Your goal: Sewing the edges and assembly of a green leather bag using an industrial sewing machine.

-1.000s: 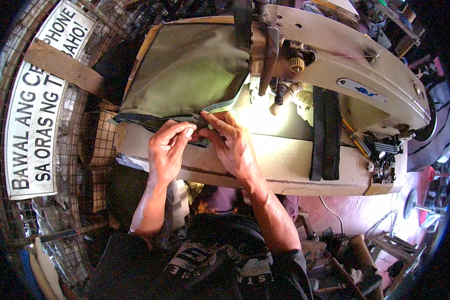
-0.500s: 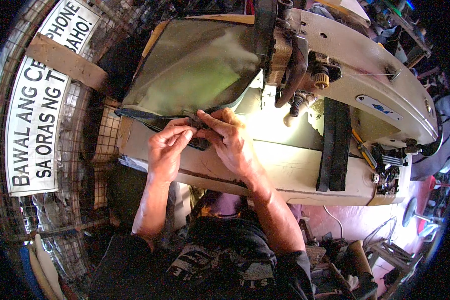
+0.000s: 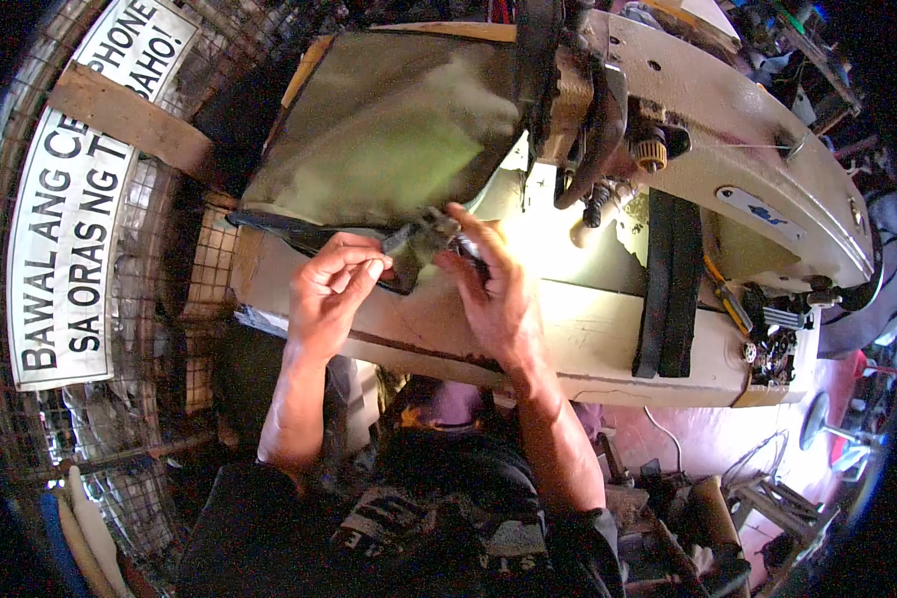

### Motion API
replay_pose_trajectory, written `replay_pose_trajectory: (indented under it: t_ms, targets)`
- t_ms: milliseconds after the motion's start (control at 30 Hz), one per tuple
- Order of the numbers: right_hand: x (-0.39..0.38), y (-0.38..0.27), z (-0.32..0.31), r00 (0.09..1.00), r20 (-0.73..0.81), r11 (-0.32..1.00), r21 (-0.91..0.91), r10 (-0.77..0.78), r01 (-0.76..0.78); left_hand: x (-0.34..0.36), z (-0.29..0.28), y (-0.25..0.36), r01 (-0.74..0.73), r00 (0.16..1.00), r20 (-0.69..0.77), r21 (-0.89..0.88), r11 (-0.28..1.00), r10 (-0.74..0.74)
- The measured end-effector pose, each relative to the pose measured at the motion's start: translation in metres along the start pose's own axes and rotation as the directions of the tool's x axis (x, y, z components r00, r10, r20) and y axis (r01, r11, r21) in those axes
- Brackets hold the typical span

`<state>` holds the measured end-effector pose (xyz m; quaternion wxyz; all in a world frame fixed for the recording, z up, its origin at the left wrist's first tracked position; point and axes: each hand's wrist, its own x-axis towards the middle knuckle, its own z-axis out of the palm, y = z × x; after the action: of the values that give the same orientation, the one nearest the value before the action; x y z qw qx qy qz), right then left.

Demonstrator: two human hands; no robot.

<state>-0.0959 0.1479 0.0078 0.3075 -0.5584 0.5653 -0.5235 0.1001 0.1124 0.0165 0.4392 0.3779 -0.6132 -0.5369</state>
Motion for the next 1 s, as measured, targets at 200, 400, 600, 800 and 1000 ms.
replay_pose_trajectory:
  t_ms: [200,400,600,800,1000]
  targets:
    - [-0.038,-0.014,-0.022,0.999,-0.034,0.978,-0.207,0.005,-0.012,-0.002,0.002,0.009,-0.002,0.999,0.041,-0.044,0.999,0.004]
    - [-0.070,-0.014,-0.017,0.983,-0.128,0.943,-0.322,-0.132,0.085,-0.007,0.009,0.012,-0.053,0.995,0.074,-0.083,0.995,0.060]
    - [-0.067,-0.021,-0.001,0.943,-0.087,0.846,-0.474,-0.320,0.243,-0.017,0.016,0.019,-0.086,0.995,0.057,-0.014,0.996,0.087]
    - [-0.059,-0.023,0.007,0.906,-0.116,0.807,-0.512,-0.407,0.296,-0.025,0.016,0.021,-0.082,0.991,0.112,0.078,0.994,0.073]
    - [-0.047,-0.023,0.006,0.899,-0.110,0.788,-0.533,-0.424,0.307,-0.029,0.017,0.027,-0.068,0.986,0.162,0.128,0.990,0.046]
